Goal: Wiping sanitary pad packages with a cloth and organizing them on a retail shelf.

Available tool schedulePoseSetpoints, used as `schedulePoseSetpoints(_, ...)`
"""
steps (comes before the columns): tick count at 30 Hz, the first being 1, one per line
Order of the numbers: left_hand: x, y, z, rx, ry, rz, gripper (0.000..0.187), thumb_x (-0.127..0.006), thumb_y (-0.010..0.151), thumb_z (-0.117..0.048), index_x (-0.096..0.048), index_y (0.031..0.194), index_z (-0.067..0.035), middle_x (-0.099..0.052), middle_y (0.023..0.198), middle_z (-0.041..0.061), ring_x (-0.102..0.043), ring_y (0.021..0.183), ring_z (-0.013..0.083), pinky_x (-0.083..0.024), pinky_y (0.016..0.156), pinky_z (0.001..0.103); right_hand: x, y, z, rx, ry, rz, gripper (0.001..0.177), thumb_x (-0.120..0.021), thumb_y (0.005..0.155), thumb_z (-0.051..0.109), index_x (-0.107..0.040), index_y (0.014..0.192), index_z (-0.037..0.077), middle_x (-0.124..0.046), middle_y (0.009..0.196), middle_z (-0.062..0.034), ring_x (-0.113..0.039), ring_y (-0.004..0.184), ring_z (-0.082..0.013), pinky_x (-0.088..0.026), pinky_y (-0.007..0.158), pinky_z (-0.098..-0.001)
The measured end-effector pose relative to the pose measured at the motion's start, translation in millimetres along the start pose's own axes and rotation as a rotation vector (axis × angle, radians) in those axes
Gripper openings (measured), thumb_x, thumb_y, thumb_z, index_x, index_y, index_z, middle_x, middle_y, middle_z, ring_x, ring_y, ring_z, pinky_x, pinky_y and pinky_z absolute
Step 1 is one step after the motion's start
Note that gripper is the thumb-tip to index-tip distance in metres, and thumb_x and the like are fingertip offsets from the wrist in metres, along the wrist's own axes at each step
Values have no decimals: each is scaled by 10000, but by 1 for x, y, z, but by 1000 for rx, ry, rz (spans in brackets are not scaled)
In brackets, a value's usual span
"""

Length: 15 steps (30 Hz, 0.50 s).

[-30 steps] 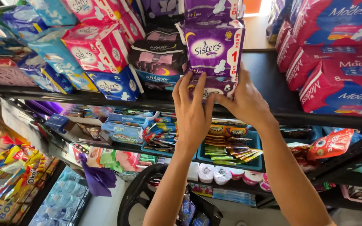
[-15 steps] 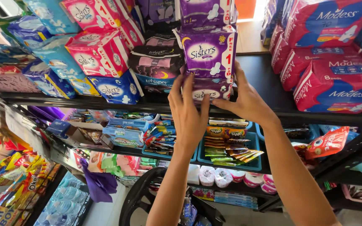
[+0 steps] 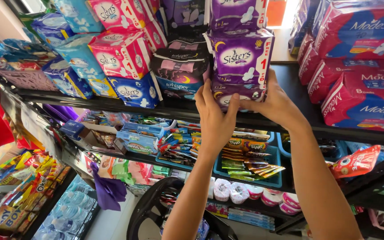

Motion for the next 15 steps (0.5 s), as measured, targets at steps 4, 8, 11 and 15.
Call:
schedulePoseSetpoints(4,-11,2,7,72,-75,59,789,-700,988,-289,-291,1548,87,-500,1438,319,-556,1296,410,-471,1071,451,5,-1,10,32,-19,-27,1027,-898,731,223,-261,1512,24,-610,1298,-108,-622,1146,-156,-556,925,-322)
schedulePoseSetpoints(8,-15,6,15,98,-137,60,792,-687,985,-303,-285,1543,91,-520,1442,321,-606,1278,379,-500,1051,423,3,0,0,113,-5,2,919,-911,777,200,-336,1466,0,-631,1306,-133,-617,1199,-164,-534,1001,-322)
schedulePoseSetpoints(11,-21,8,27,169,-223,99,768,-679,970,-308,-321,1523,86,-604,1369,292,-657,1228,360,-522,1030,403,2,3,-12,-108,104,13,975,-897,667,196,-329,1445,42,-646,1221,-111,-656,1078,-160,-576,865,-334)
schedulePoseSetpoints(15,-21,1,36,163,-148,86,757,-695,987,-290,-321,1514,105,-592,1371,296,-631,1243,371,-502,1039,413,-4,6,-13,12,-2,-33,948,-923,718,191,-343,1444,2,-646,1244,-114,-632,1131,-159,-544,957,-320)
Point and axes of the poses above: each hand's wrist, its own y-axis towards the middle knuckle, its own x-axis out of the back of the hand, z = x × y, the point moved 10 cm from there along y, towards the middle knuckle
